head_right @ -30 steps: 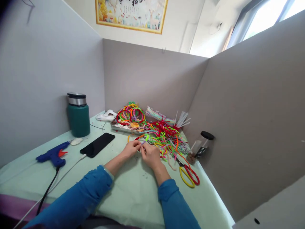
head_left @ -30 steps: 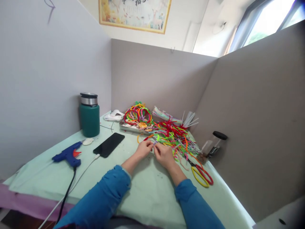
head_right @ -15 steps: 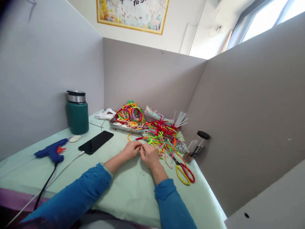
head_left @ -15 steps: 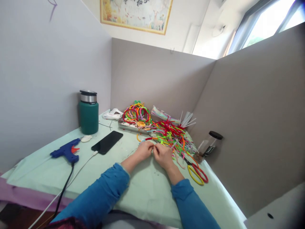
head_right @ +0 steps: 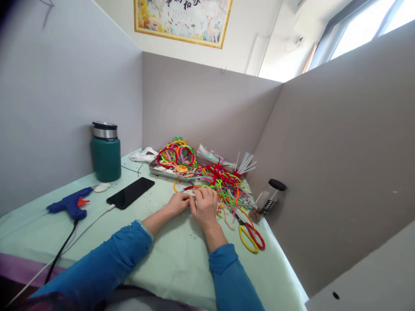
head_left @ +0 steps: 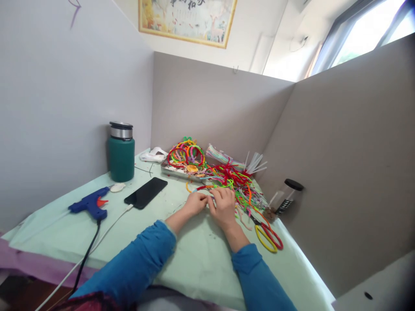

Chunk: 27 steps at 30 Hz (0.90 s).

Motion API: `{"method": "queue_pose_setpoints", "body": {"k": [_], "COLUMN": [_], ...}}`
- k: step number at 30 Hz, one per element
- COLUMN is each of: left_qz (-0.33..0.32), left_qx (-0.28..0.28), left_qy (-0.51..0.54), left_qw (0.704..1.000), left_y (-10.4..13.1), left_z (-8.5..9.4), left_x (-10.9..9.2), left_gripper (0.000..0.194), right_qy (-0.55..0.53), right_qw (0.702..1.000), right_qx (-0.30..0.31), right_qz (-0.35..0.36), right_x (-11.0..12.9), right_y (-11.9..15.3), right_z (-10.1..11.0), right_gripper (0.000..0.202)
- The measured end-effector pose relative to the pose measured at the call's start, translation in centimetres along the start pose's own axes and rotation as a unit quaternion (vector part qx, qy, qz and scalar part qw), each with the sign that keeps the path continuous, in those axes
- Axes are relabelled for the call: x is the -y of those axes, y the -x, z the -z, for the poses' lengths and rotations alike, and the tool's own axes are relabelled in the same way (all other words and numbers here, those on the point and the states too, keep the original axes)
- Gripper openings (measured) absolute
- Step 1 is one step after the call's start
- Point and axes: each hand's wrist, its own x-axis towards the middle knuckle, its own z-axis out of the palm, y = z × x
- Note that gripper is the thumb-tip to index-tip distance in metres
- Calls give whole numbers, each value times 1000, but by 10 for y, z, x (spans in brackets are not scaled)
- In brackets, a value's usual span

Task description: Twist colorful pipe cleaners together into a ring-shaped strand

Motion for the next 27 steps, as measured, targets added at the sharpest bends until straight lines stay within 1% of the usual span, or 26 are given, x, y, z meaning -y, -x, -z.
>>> {"method": "queue_pose_setpoints", "body": {"k": [2,5,7,9,10,11,13,14,15,16,17,18,20,22,24,27], "left_qz": [40,61,66,77,82,85,87,87,88,87,86,86,85,83,79,73], "left_qx": [10,20,31,40,43,45,47,50,52,55,56,56,53,54,66,91], "left_qy": [62,134,164,186,197,207,223,229,234,239,242,245,241,231,225,230], "left_qw": [997,989,984,979,976,974,970,968,967,966,965,964,965,968,969,966], "left_y": [-1,-3,-4,-4,-5,-5,-5,-4,-4,-4,-4,-4,-4,-4,-5,-6], "left_z": [1,1,0,-1,-1,-1,-1,0,0,1,1,2,2,0,-2,-4], "left_x": [1,4,6,8,9,9,8,7,6,6,5,5,5,6,8,10], "left_gripper": [31,36,40,44,45,45,46,45,44,44,44,43,43,44,46,47], "right_qy": [-32,-97,-146,-200,-237,-286,-411,-472,-521,-552,-566,-569,-574,-582,-590,-599], "right_qw": [999,984,959,920,890,852,751,699,657,630,619,620,634,642,639,624], "right_qx": [-31,-85,-130,-165,-179,-189,-192,-182,-163,-136,-103,-67,11,66,79,59], "right_qz": [-28,-122,-205,-295,-345,-395,-479,-505,-521,-529,-535,-536,-519,-494,-488,-498], "right_x": [0,-5,-13,-23,-28,-33,-41,-44,-45,-45,-44,-42,-34,-25,-18,-14], "right_y": [-1,1,1,2,2,2,2,2,3,3,4,5,7,7,6,5], "right_z": [0,-3,-8,-12,-14,-16,-20,-21,-22,-23,-24,-25,-27,-29,-31,-30], "right_gripper": [18,22,26,30,32,34,39,42,43,43,41,40,38,39,38,39]}}
